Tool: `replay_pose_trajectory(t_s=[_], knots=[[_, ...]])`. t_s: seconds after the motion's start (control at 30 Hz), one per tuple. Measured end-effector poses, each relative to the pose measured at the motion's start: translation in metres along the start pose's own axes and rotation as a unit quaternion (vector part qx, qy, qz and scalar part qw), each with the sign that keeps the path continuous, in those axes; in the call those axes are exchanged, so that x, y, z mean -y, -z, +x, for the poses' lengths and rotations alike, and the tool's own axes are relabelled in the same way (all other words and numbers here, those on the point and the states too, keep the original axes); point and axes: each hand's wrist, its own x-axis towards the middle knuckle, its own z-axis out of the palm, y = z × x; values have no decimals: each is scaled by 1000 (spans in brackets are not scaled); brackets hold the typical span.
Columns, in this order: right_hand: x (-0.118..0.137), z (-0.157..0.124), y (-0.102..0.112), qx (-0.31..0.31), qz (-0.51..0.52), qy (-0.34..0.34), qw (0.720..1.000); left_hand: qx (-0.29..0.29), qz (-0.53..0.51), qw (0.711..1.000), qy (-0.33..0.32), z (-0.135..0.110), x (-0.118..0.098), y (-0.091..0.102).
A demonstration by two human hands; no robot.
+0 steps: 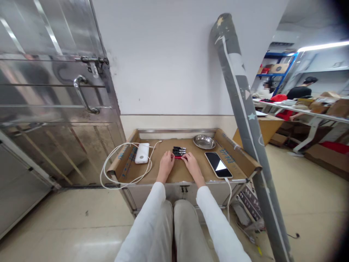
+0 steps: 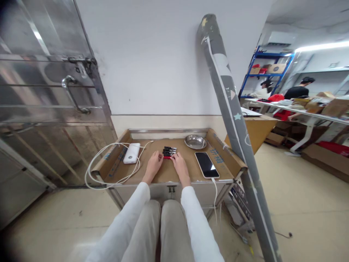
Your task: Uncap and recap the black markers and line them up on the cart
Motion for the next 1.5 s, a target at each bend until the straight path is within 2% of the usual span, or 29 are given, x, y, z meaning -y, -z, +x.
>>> replay_pose_trajectory(t_s=[0.13,0.23,0.37,0.47,0.6,0.77,1.17,1.5], knots=[[6,0,4,-29,-73,-24,997,-73,73,994,39,1,1,2],[5,0,3,-39,-134,-52,989,-89,130,985,71,2,2,1],[-1,-1,-2,-30,-197,-109,974,-53,191,976,94,1,3,-4],[-3,-1,-6,-10,-212,-125,969,-27,215,972,87,0,5,-9],[-3,0,-6,5,-216,-119,969,-6,204,977,65,1,8,-13],[-4,0,-8,-11,-221,-108,969,8,199,977,70,2,8,-11],[4,-1,1,9,-204,-92,975,16,198,977,73,2,9,-11],[7,-2,3,21,-202,-99,974,28,202,978,50,1,8,-10]])
